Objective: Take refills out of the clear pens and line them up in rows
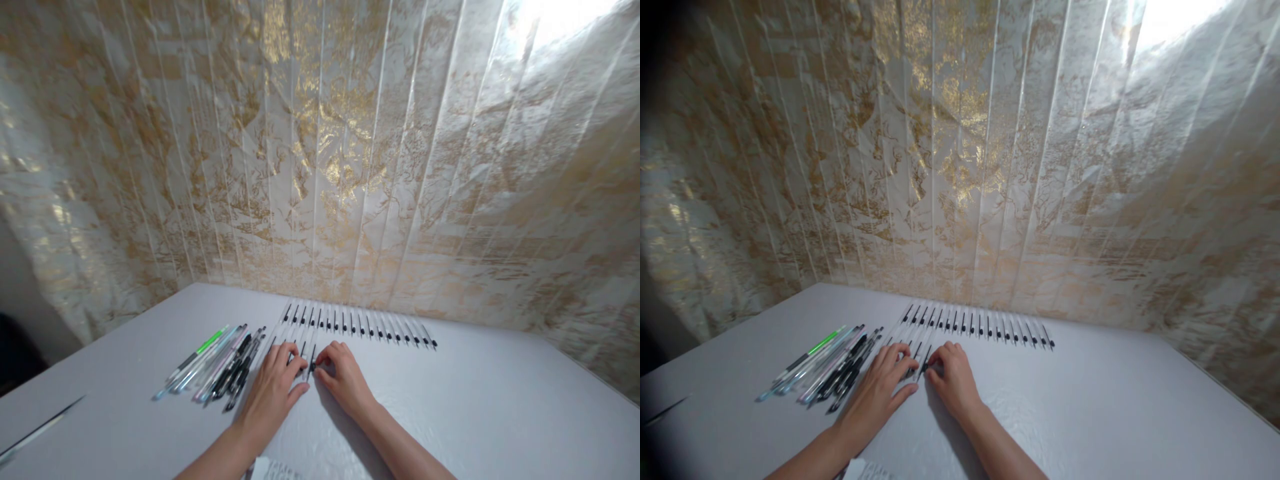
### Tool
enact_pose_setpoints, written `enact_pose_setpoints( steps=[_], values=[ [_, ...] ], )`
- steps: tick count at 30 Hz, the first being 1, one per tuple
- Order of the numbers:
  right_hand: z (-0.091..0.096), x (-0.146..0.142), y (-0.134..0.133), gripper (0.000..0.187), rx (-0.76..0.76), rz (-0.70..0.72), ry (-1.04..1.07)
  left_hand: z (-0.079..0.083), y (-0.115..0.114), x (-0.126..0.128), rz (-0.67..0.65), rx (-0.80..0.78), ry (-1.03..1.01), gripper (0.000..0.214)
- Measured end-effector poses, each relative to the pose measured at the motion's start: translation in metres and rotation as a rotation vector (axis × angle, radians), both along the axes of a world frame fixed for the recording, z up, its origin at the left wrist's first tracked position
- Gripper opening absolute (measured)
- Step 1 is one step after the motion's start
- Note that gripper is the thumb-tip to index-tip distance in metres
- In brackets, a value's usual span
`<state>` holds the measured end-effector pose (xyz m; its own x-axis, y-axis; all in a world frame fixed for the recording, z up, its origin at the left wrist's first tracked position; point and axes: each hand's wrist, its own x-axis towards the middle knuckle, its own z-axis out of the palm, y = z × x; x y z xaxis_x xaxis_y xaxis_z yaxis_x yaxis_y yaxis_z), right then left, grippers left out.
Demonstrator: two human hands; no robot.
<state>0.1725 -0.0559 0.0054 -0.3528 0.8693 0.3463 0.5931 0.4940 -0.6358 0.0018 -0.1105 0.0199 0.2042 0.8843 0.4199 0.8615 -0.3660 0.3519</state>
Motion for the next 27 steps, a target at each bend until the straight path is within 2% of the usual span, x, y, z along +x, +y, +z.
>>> enact_pose_setpoints(
  steps=[21, 27],
  values=[
    [0.0022, -0.0007, -0.0009, 0.013, -0.001, 0.002, -0.009, 0.0034, -0.0018, 0.0009, 0.012, -0.045, 0.027, 0.022],
    [0.0033, -0.0005, -0.0012, 0.014, -0.008, 0.003, -0.005, -0.0001, -0.0022, 0.0005, 0.016, -0.034, 0.028, 0.023]
  ],
)
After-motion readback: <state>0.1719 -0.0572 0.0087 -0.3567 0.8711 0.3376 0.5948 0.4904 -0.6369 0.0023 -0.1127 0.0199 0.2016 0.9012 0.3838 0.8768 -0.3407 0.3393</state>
